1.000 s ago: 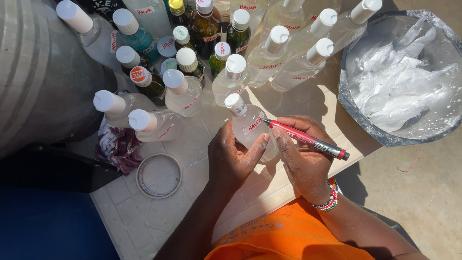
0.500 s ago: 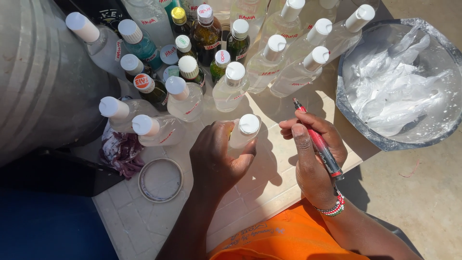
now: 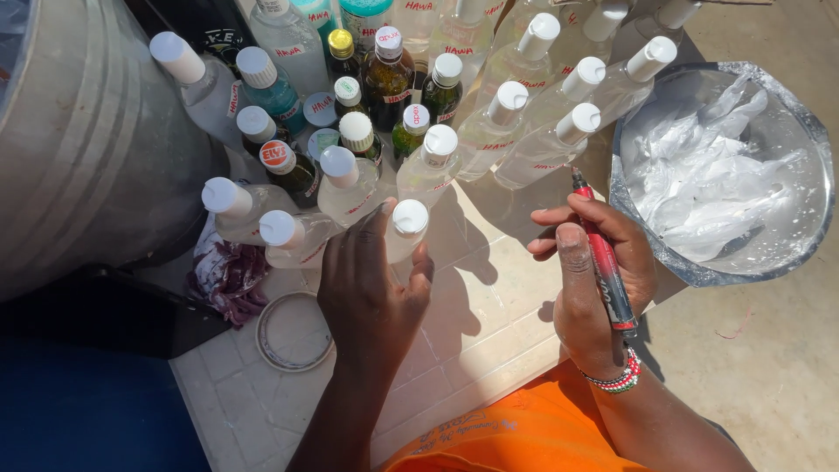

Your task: Labeling small plastic bottles by applying tape and writing on them with a marker

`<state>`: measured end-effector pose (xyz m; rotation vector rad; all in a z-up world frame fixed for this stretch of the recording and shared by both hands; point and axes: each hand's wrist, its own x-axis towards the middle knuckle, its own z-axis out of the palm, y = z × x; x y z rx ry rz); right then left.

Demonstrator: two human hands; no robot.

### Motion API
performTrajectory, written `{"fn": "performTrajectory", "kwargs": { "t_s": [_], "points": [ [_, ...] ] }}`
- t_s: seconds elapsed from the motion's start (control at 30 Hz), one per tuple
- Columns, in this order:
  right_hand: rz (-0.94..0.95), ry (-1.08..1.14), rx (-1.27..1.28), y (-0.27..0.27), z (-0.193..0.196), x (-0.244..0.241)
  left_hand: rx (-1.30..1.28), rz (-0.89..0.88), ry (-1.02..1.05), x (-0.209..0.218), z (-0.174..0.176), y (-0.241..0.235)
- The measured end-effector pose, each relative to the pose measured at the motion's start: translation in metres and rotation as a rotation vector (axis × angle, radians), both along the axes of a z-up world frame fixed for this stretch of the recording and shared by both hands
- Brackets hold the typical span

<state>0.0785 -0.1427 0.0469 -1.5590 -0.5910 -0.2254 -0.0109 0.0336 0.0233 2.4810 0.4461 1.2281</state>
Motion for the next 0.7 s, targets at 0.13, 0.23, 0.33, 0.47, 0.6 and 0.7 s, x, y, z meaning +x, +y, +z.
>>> {"fn": "performTrajectory", "kwargs": {
  "t_s": [0.13, 0.23, 0.33, 0.47, 0.6, 0.7],
  "points": [
    [-0.166, -0.050, -0.035, -0.002, 0.013, 0.014, -0.027, -0.059, 0.094, -0.006, 0.007, -0.003],
    [-0.217, -0.109, -0.028, -0.003, 0.021, 0.027, -0.003, -0.078, 0.109, -0.008, 0.014, -0.005],
    [-0.246, -0.193, -0.096, -0.001, 0.032, 0.040, 0.021, -0.078, 0.106, -0.009, 0.017, -0.004],
    [-0.185, -0.397, -0.299, 0.004, 0.042, 0.059, 0.065, -0.028, 0.116, -0.011, 0.017, -0.004],
    [-0.130, -0.355, -0.306, 0.009, 0.038, 0.073, 0.061, 0.002, 0.125, -0.011, 0.018, -0.006],
    [-0.131, -0.343, -0.316, 0.009, 0.032, 0.078, 0.070, 0.041, 0.120, -0.012, 0.020, -0.006]
  ]
}}
